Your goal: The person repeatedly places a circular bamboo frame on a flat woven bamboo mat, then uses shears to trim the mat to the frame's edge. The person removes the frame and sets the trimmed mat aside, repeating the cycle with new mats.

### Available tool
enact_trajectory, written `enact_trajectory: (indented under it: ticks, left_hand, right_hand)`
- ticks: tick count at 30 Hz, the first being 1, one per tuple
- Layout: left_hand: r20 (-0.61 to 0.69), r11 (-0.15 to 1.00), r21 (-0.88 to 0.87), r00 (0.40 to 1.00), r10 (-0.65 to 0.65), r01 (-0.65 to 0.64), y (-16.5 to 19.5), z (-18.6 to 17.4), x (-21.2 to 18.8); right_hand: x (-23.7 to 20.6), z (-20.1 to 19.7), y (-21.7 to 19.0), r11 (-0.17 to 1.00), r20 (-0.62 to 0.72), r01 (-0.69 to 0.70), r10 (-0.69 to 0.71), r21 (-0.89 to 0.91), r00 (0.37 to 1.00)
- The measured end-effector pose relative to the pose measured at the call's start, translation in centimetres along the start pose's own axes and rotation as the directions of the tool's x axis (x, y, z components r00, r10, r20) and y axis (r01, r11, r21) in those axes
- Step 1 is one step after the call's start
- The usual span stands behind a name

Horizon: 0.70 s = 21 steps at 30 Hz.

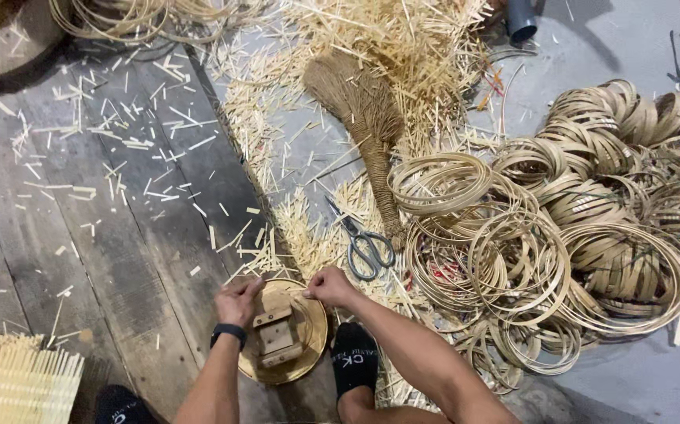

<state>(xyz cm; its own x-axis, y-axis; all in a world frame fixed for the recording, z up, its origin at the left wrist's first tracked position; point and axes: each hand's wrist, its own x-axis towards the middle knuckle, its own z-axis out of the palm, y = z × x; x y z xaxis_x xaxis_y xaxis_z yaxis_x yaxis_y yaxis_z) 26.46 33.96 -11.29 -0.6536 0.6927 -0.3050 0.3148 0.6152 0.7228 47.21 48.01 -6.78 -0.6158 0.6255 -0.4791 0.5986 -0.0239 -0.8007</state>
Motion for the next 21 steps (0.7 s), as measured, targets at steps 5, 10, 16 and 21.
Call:
enact_trajectory:
  ticks: [5, 10, 16, 21]
  left_hand:
    - [-0.095, 0.95, 0.095, 0.952, -0.289, 0.298, -2.8, -3.9, -3.9]
    - [0.274, 0.568, -0.463, 0.719, -0.638, 0.68, -5.4, -5.4, -6.2]
    - [0.039, 0.76, -0.155, 0.773, -0.633, 0.631, -4.6, -4.8, -5.2]
    - [0.132, 0.719, -0.359, 0.795, -0.592, 0.595, -4.7, -5.2, -7.7]
  right_hand:
    - [-2.8, -0.6, 1.3, 0.917, 0.245, -0.368, 0.327, 0.151, 0.913]
    - [-3.8, 0.5, 3.2, 0.885, 0.191, -0.339, 0.29, 0.318, 0.938]
    - [-3.3, 1.0, 3.4, 0.877, 0.118, -0.365, 0.346, 0.313, 0.931]
    - [-4.7, 1.0, 3.9, 0.797, 0.18, -0.212, 0.131, 0.566, 0.975]
